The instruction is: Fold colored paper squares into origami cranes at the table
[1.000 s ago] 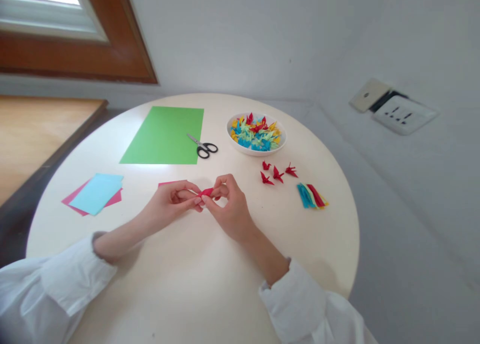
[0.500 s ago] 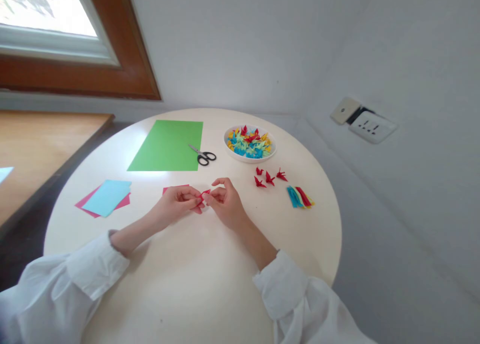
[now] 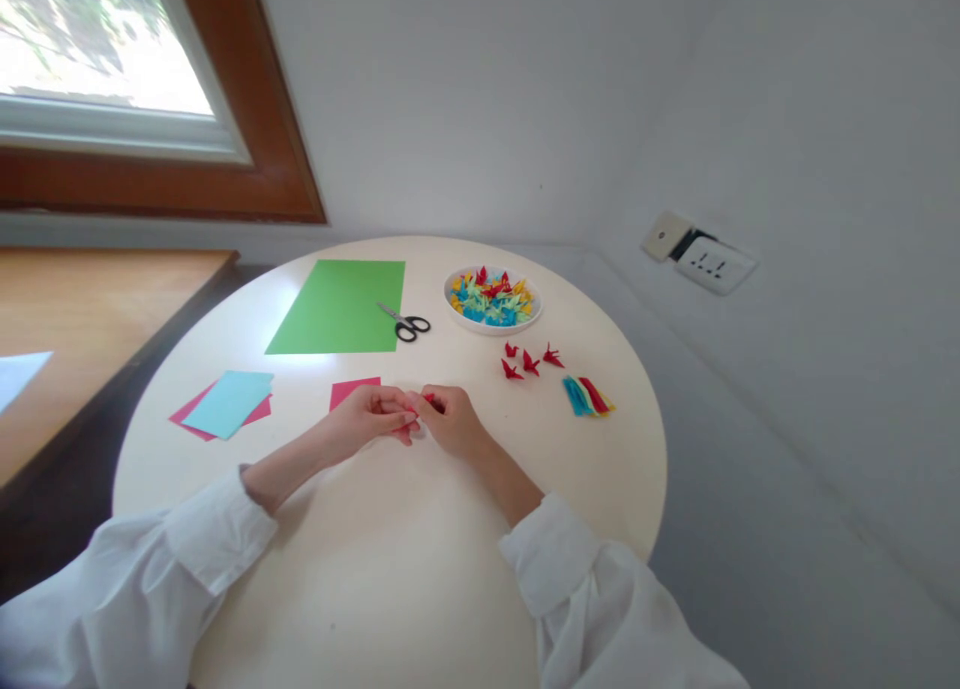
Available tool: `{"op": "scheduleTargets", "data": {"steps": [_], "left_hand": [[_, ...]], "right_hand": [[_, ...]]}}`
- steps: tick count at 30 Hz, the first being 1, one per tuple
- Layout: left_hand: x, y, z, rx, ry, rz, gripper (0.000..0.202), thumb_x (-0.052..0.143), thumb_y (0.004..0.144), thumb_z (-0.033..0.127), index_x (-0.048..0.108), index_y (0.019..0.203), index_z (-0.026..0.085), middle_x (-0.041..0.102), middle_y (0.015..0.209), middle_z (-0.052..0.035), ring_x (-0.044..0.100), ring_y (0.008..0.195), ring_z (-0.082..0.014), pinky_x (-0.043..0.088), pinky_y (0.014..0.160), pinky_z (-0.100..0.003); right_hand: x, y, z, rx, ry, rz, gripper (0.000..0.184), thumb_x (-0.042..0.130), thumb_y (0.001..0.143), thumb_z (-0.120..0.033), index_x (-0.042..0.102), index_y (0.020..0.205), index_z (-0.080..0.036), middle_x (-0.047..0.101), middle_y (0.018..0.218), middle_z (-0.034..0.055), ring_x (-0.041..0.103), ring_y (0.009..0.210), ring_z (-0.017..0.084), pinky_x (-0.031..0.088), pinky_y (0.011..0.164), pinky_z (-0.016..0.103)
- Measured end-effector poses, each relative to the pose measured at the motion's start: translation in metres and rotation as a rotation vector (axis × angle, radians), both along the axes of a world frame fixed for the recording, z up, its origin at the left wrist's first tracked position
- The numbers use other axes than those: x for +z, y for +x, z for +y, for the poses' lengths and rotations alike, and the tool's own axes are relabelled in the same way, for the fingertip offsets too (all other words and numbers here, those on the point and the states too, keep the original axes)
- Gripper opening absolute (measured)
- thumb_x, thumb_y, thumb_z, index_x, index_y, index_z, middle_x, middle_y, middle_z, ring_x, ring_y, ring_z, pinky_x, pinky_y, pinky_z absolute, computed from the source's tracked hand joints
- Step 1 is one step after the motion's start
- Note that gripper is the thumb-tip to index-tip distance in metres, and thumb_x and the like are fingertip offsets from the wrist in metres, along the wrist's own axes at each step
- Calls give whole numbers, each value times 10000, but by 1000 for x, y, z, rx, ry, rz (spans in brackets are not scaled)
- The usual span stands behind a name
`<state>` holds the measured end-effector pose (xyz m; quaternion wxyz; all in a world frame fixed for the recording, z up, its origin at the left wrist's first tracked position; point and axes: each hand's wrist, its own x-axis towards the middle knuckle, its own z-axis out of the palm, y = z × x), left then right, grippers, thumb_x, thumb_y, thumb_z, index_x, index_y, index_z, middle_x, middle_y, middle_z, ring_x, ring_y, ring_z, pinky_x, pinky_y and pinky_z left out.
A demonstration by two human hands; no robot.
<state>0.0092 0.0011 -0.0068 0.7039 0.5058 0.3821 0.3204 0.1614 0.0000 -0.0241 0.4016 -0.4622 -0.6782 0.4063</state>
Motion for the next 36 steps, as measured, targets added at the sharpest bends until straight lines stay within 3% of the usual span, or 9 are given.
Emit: {"op": "scheduleTargets", "data": {"steps": [8, 17, 21, 24, 30, 36], "left_hand": [[5, -6, -2, -136, -121, 28, 224, 727, 634, 297, 662, 698, 92, 671, 673, -71, 609, 555, -106, 525, 616, -257], [6, -2, -4, -59, -31, 27, 281, 757, 587, 341, 629, 637, 96, 667, 614, -60, 580, 484, -93, 509, 559, -253], [11, -2, -7, -55, 0, 104, 294, 737, 603, 368, 646, 670, 96, 672, 641, -72, 614, 537, -125, 531, 617, -296], [12, -2, -8, -20, 94, 175, 299, 714, 620, 369, 649, 733, 100, 675, 711, -79, 636, 644, -150, 526, 687, -317], [13, -1, -10, 228, 532, 407, 222, 697, 608, 308, 600, 737, 156, 625, 699, -21, 583, 654, -139, 477, 631, -269], [10, 3, -13, 240, 595, 464, 80, 648, 626, 220, 602, 671, 172, 611, 636, -5, 547, 633, -132, 437, 624, -260]], "right_hand": [[6, -2, -1, 22, -11, 40, 386, 460, 754, -434, 366, 465, -196, 318, 426, -63, 273, 429, 73, 213, 421, 229], [10, -4, -3, 25, -65, 136, 436, 453, 744, -515, 359, 459, -200, 343, 412, -60, 290, 422, 72, 236, 423, 229], [9, -4, -3, 7, -72, 156, 424, 480, 728, -496, 349, 455, -200, 333, 413, -65, 287, 423, 70, 234, 426, 227], [8, -4, -2, -44, -52, 145, 417, 500, 715, -463, 318, 443, -203, 297, 417, -71, 258, 424, 65, 209, 421, 227], [7, -4, -1, -114, -35, 133, 438, 519, 705, -476, 306, 437, -203, 256, 424, -75, 230, 429, 64, 189, 420, 232], [9, -6, -2, -57, -73, 158, 472, 512, 701, -567, 346, 457, -199, 292, 430, -71, 269, 430, 67, 208, 422, 232]]}}
